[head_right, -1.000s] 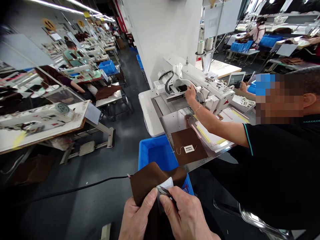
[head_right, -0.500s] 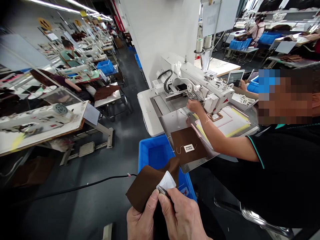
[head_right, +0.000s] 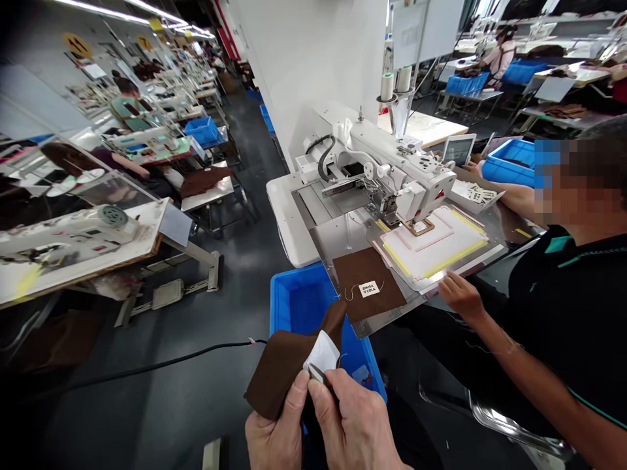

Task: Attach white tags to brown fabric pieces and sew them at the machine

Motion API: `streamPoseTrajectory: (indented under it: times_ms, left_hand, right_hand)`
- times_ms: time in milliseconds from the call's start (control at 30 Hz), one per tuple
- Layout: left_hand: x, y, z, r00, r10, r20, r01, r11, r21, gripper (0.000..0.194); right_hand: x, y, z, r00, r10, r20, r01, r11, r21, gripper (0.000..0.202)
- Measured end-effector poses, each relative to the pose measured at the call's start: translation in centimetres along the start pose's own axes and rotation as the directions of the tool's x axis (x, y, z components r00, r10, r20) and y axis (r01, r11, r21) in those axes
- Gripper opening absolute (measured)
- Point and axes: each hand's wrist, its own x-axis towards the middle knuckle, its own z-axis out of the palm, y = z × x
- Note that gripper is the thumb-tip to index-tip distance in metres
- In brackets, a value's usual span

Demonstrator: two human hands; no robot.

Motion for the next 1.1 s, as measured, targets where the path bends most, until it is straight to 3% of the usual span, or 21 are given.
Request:
streamPoseTrajectory:
  times_ms: [567, 800, 1100]
  left_hand:
    - [-0.1, 0.1, 0.7, 0.999, 0.036, -0.02, -0.036, 0.999, -0.04, 0.047]
    - [-0.5, 0.6, 1.2, 0.995, 0.097, -0.01, -0.097, 0.992, -0.08, 0.038]
    - [-0.2, -0.1, 0.4, 0.983, 0.176, 0.049, -0.173, 0.983, -0.054, 0.036]
  right_hand:
    - [0.0, 0.2, 0.3, 0.999, -0.035, -0.033, 0.035, 0.999, -0.013, 0.036]
    - [0.4, 0.2, 0.3, 0.996, -0.062, -0.059, 0.067, 0.995, 0.077, 0.032]
    - [0.3, -0.5, 0.1, 1.0, 0.024, -0.004, -0.023, 0.982, 0.186, 0.039]
